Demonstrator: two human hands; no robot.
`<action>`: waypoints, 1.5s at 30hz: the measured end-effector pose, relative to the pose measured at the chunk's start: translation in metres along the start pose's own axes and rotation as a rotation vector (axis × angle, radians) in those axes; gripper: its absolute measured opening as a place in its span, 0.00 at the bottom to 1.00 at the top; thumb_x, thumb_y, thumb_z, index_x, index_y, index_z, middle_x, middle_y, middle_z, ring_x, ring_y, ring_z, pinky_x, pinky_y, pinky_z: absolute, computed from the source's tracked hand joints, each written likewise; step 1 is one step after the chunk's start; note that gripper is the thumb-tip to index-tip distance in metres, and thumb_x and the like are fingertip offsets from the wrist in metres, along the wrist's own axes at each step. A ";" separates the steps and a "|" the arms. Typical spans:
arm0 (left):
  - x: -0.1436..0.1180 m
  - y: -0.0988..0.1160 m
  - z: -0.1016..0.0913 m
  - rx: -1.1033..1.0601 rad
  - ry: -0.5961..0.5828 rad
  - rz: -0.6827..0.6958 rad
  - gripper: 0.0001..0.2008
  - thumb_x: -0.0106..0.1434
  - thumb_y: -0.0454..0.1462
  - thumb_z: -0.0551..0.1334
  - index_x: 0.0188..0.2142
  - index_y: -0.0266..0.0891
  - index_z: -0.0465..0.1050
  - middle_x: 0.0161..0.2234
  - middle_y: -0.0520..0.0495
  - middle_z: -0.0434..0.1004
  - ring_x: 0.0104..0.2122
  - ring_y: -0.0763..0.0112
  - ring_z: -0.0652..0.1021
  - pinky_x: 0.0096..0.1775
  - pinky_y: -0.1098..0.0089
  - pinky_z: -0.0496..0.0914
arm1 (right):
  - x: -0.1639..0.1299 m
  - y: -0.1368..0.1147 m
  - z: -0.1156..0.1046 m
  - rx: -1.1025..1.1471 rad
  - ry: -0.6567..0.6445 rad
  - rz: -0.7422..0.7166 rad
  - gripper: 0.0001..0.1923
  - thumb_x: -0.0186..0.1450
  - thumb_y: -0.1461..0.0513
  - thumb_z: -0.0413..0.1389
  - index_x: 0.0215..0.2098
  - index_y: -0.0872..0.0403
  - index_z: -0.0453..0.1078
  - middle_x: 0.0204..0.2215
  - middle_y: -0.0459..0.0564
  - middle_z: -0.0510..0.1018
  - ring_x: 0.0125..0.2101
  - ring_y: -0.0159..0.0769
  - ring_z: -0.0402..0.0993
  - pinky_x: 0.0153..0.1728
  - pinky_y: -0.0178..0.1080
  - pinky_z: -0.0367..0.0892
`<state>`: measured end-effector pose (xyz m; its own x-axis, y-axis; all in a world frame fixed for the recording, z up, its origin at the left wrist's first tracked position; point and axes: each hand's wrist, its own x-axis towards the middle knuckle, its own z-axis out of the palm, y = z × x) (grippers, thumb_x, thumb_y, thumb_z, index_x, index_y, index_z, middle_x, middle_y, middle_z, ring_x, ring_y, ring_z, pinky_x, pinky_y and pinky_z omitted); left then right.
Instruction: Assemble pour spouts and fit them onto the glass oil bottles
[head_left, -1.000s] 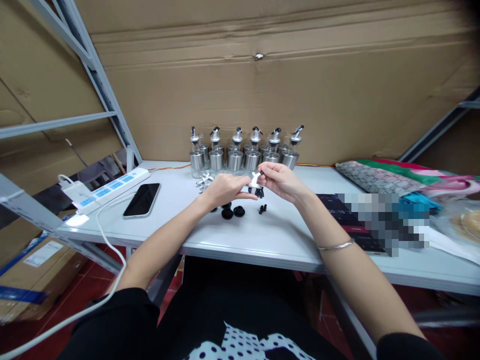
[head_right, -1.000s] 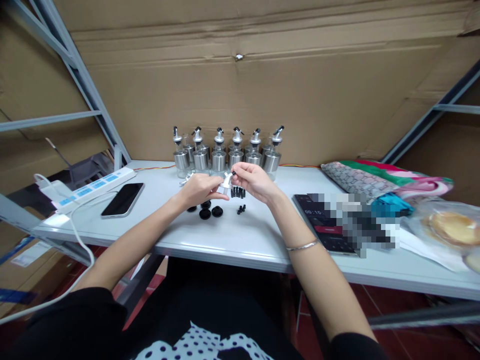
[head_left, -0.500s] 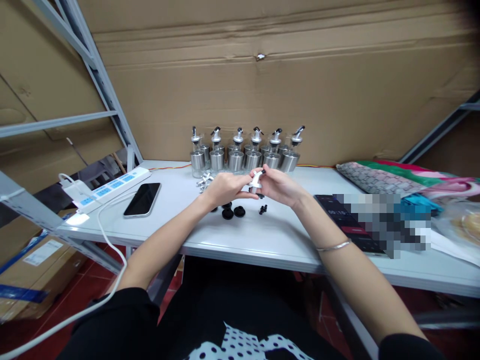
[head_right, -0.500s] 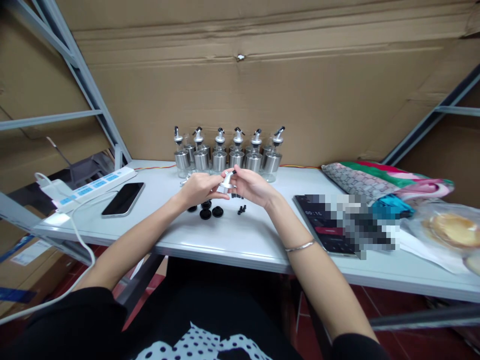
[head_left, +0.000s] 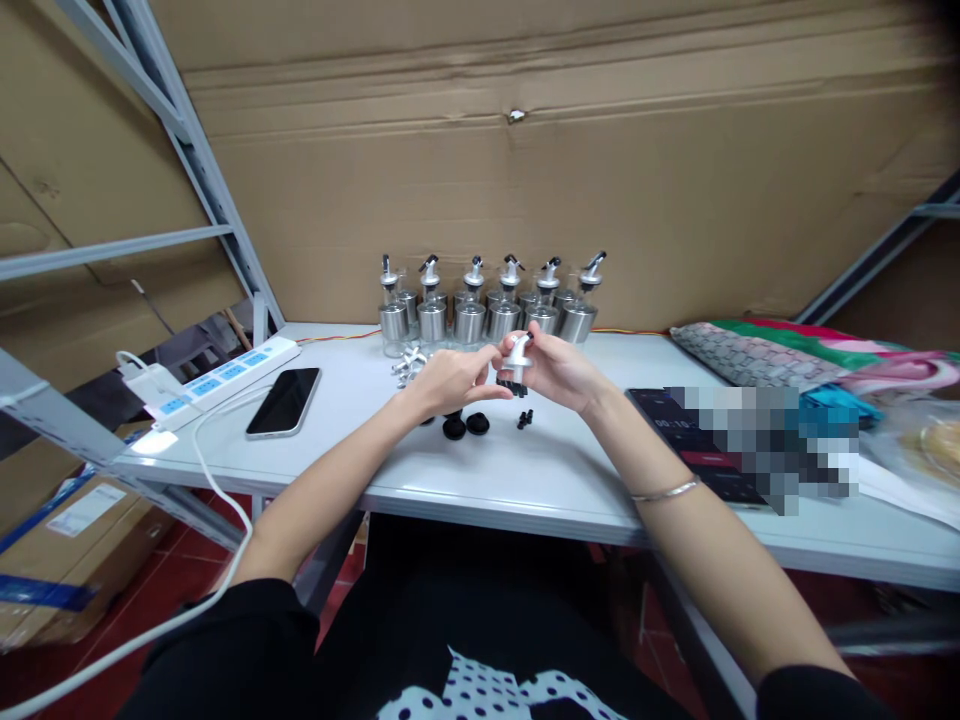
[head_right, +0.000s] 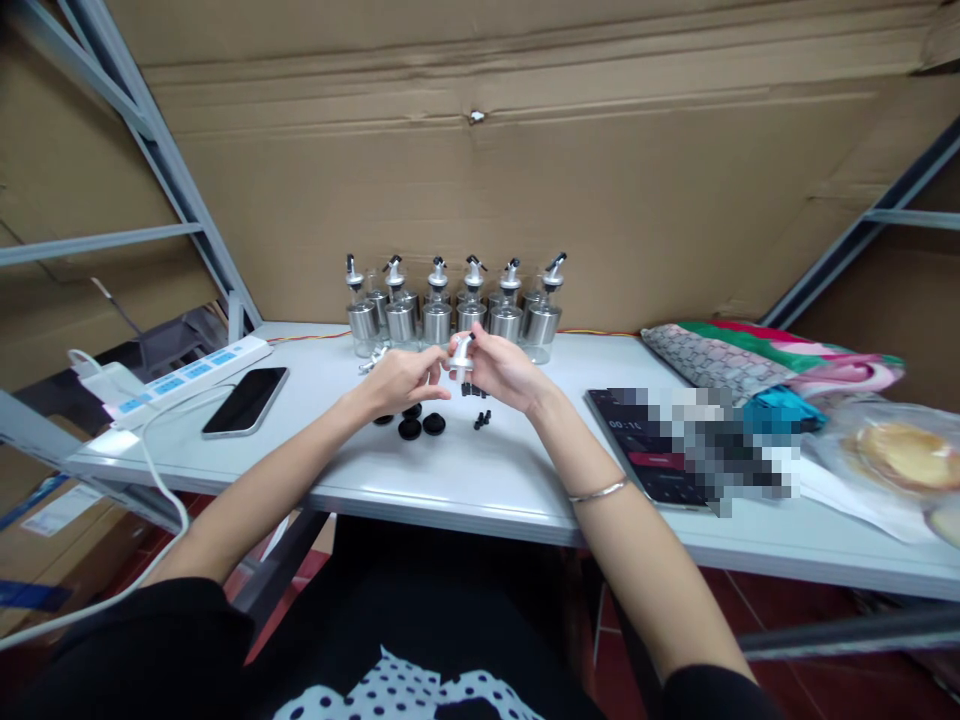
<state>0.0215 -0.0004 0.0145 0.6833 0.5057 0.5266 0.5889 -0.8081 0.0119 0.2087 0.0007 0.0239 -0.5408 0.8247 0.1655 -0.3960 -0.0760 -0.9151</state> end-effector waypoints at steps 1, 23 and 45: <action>0.000 0.001 -0.001 -0.008 -0.051 -0.028 0.21 0.63 0.54 0.56 0.38 0.38 0.67 0.25 0.53 0.76 0.22 0.73 0.74 0.25 0.75 0.58 | 0.001 -0.001 -0.001 0.037 0.036 -0.016 0.15 0.61 0.50 0.58 0.28 0.53 0.70 0.26 0.44 0.74 0.29 0.32 0.70 0.33 0.37 0.67; 0.001 -0.006 0.003 -0.125 0.287 -0.182 0.12 0.64 0.42 0.58 0.29 0.36 0.68 0.23 0.53 0.71 0.21 0.78 0.68 0.26 0.76 0.61 | 0.001 -0.005 -0.004 0.076 0.076 -0.006 0.16 0.62 0.49 0.56 0.27 0.52 0.68 0.26 0.44 0.70 0.31 0.33 0.69 0.40 0.42 0.70; 0.000 0.006 0.003 -0.335 0.256 -0.085 0.07 0.69 0.35 0.49 0.41 0.37 0.64 0.25 0.54 0.72 0.20 0.80 0.72 0.27 0.79 0.65 | 0.002 -0.008 -0.013 0.105 0.103 -0.136 0.17 0.63 0.47 0.54 0.28 0.51 0.68 0.25 0.44 0.71 0.28 0.31 0.70 0.35 0.39 0.72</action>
<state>0.0260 -0.0040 0.0120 0.4847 0.5178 0.7050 0.4372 -0.8415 0.3175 0.2204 0.0101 0.0263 -0.4000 0.8840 0.2419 -0.5387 -0.0133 -0.8424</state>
